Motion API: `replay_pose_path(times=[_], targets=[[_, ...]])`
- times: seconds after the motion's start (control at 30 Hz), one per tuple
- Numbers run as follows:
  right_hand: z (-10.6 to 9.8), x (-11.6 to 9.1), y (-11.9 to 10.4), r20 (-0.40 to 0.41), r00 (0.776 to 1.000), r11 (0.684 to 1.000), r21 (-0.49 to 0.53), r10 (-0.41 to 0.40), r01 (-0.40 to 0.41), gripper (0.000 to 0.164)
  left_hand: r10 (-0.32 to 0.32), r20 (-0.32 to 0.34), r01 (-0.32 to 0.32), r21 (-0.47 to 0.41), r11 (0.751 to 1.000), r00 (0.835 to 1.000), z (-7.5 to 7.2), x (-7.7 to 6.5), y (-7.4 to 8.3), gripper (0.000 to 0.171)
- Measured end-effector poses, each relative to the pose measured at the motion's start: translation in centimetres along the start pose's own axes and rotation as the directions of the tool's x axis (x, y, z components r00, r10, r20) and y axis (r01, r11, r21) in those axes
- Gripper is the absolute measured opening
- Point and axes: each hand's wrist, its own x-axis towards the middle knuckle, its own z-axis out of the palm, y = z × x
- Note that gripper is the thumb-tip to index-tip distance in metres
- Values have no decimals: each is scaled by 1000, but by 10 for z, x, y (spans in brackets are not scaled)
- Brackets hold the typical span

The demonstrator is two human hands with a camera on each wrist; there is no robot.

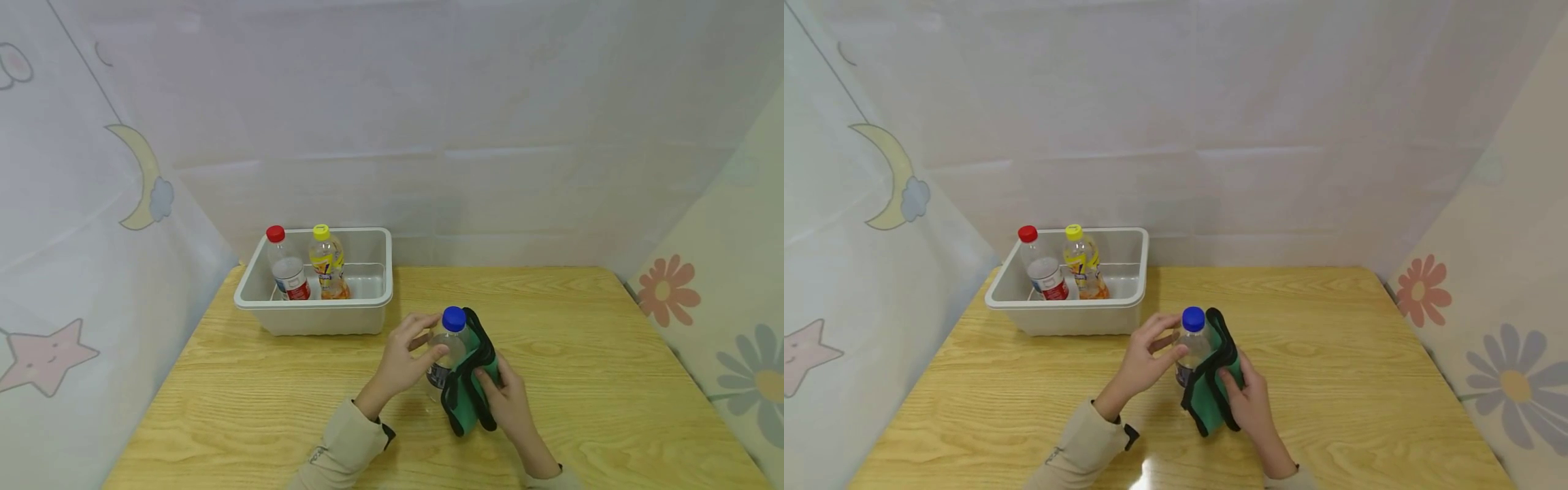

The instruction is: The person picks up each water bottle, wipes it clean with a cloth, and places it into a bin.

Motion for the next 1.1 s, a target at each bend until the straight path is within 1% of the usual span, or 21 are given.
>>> replay_pose_path(times=[0.13, 0.27, 0.33, 0.4, 0.43, 0.57, 0.63, 0.77, 0.93, 1.03, 1.1], targets=[[2, -3, 6, 26, 999, 999, -10, 42, -42, 33, -28, 23, 29, -27, 999, 999, -3, 0, -2, 40], [3, -7, 12, 52, 995, 996, -23, 84, -83, 36, -31, 52, 34, -65, 997, 998, -6, 0, -6, 41], [4, -8, 14, 58, 995, 996, -37, 84, -82, 37, -30, 62, 34, -78, 996, 998, -7, 0, -9, 41], [5, -9, 15, 62, 995, 996, -46, 80, -77, 38, -25, 64, 30, -75, 997, 998, -7, 0, -17, 43], [5, -9, 15, 62, 995, 996, -50, 73, -70, 38, -22, 63, 27, -78, 997, 998, -7, 0, -18, 43], [4, -8, 15, 44, 998, 996, -80, 34, -30, 36, -8, 63, 13, -82, 997, 998, -8, 0, -19, 39], [3, -8, 14, 31, 1000, 994, -109, 1, 3, 36, 1, 70, 5, -93, 996, 998, -9, 1, -13, 37], [-2, -5, 15, 16, 997, 981, -175, -79, 81, 40, 1, 87, 7, -88, 996, 996, -11, 2, -12, 37], [-9, 2, 12, 17, 980, 957, -211, -200, 199, 49, -3, 106, 11, -82, 997, 994, -13, 4, -13, 37], [-14, 7, 6, 22, 968, 941, -229, -251, 249, 51, -2, 112, 10, -79, 997, 994, -14, 4, -13, 37], [-18, 10, 1, 35, 963, 933, -240, -269, 269, 50, 1, 118, 8, -75, 997, 993, -14, 4, -11, 37]])
